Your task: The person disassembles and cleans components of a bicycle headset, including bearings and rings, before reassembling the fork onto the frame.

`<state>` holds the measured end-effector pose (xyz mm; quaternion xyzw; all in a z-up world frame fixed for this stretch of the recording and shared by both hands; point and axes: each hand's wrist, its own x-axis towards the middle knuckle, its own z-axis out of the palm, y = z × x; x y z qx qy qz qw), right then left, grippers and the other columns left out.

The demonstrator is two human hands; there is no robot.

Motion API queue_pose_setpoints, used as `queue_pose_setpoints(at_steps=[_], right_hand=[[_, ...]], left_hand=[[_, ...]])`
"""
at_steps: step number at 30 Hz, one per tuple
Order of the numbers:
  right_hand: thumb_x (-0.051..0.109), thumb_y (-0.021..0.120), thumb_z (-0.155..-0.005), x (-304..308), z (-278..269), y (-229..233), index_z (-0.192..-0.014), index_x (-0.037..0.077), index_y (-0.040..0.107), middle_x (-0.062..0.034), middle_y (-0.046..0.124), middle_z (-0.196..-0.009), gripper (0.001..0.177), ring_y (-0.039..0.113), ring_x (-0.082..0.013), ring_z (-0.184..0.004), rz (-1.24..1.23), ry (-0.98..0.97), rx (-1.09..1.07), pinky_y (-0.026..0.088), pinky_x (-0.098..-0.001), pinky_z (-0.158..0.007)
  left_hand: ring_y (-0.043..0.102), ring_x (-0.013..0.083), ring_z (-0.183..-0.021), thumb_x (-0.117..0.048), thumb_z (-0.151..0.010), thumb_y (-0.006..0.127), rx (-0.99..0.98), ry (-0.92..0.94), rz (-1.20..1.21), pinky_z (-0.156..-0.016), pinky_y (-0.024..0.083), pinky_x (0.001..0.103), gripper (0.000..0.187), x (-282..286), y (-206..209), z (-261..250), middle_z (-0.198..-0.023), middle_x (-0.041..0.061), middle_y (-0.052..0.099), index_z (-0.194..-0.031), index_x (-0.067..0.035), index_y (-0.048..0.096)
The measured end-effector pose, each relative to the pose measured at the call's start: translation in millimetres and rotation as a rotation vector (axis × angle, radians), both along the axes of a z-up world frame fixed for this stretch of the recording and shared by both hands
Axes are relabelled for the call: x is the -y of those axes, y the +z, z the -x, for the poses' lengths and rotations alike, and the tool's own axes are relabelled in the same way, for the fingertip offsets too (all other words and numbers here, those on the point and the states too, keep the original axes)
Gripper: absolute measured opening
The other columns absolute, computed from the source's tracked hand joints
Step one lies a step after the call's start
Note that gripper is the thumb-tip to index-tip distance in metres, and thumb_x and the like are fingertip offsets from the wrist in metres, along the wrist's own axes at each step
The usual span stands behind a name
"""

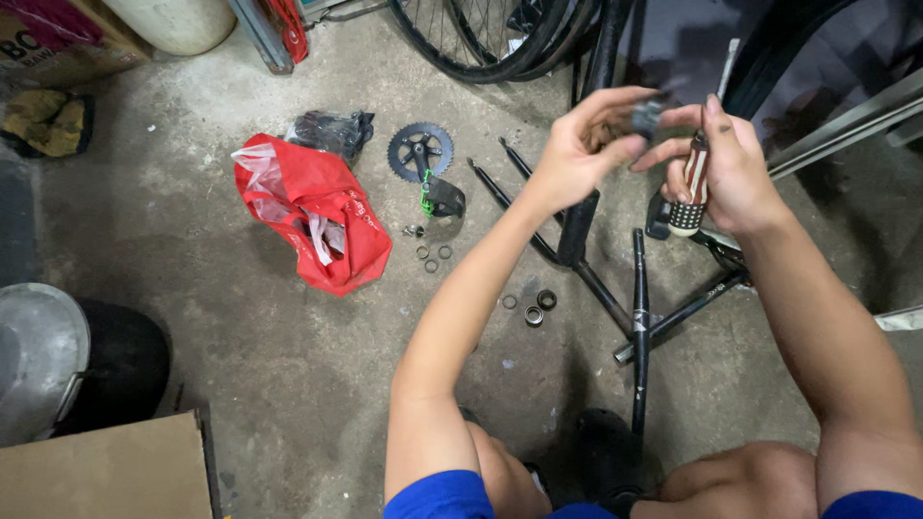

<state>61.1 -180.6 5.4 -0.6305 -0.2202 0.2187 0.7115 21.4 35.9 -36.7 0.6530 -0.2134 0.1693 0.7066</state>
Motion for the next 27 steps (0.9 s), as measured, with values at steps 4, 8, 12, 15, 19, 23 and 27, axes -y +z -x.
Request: queue_pose_setpoints(at_steps=[4,8,12,15,19,23,27], right_hand=[[0.044,0.036,-0.120,1,-18,-24,-0.132,-0.002,0.054,-0.0224,0.070,-0.095,0.051,0.053,-0.0124,-0.052,-0.004,-0.047,-0.004,0.046,-0.0272,-0.052],[0.039,0.040,-0.118,2,-31,-43,-0.129,0.000,0.054,-0.0198,0.069,-0.093,0.043,0.053,-0.0112,-0.051,0.056,-0.094,-0.057,0.046,-0.0259,-0.048],[0.037,0.040,-0.118,3,-33,-39,-0.128,0.002,0.054,-0.0189,0.069,-0.092,0.039,0.053,-0.0119,-0.050,0.086,-0.082,-0.036,0.045,-0.0259,-0.047],[0.035,0.040,-0.117,6,-29,-33,-0.129,0.004,0.055,-0.0163,0.068,-0.089,0.037,0.056,-0.0130,-0.052,0.119,-0.059,0.001,0.041,-0.0250,-0.045],[0.030,0.045,-0.115,15,-39,-63,-0.125,0.003,0.057,-0.0112,0.066,-0.084,0.031,0.059,-0.0130,-0.058,0.366,-0.106,0.125,0.050,-0.0259,-0.052],[0.029,0.056,-0.109,31,-54,-173,-0.118,0.002,0.060,-0.0111,0.064,-0.079,0.029,0.059,-0.0194,-0.058,0.687,-0.145,0.142,0.049,-0.0359,-0.052],[0.026,0.065,-0.091,59,-37,-278,-0.110,-0.002,0.059,-0.0201,0.070,-0.083,0.034,0.069,-0.0299,-0.073,1.092,-0.011,0.425,0.056,-0.0456,-0.066]], left_hand=[[0.063,0.0226,-0.112,-0.028,-0.103,0.066,-0.194,-0.544,0.661,-0.095,0.052,0.038,0.059,-12,-26,-3,-0.134,0.015,0.066,-0.152,-0.002,0.044],[0.060,0.0221,-0.112,-0.037,-0.108,0.059,-0.277,-0.770,0.713,-0.103,0.050,0.038,0.063,-21,-26,3,-0.135,0.017,0.064,-0.157,-0.001,0.042],[0.058,0.0204,-0.104,-0.037,-0.105,0.061,-0.252,-0.782,0.709,-0.095,0.048,0.036,0.065,-20,-10,10,-0.127,0.018,0.065,-0.159,-0.006,0.042],[0.056,0.0206,-0.098,-0.043,-0.104,0.054,-0.266,-0.715,0.680,-0.087,0.047,0.034,0.057,-21,-9,9,-0.117,0.015,0.064,-0.150,-0.009,0.047],[0.053,0.0201,-0.085,-0.051,-0.106,0.042,-0.299,-0.650,0.703,-0.074,0.044,0.034,0.053,-36,-31,-5,-0.098,0.009,0.061,-0.135,-0.010,0.056],[0.048,0.0172,-0.071,-0.064,-0.106,0.036,-0.463,-0.510,0.666,-0.068,0.043,0.034,0.065,-94,-65,-6,-0.083,0.004,0.057,-0.128,-0.009,0.062],[0.054,0.0138,-0.067,-0.052,-0.106,0.051,-0.809,-0.037,0.246,-0.059,0.041,0.031,0.040,-151,-87,17,-0.084,0.001,0.063,-0.112,-0.014,0.061]])
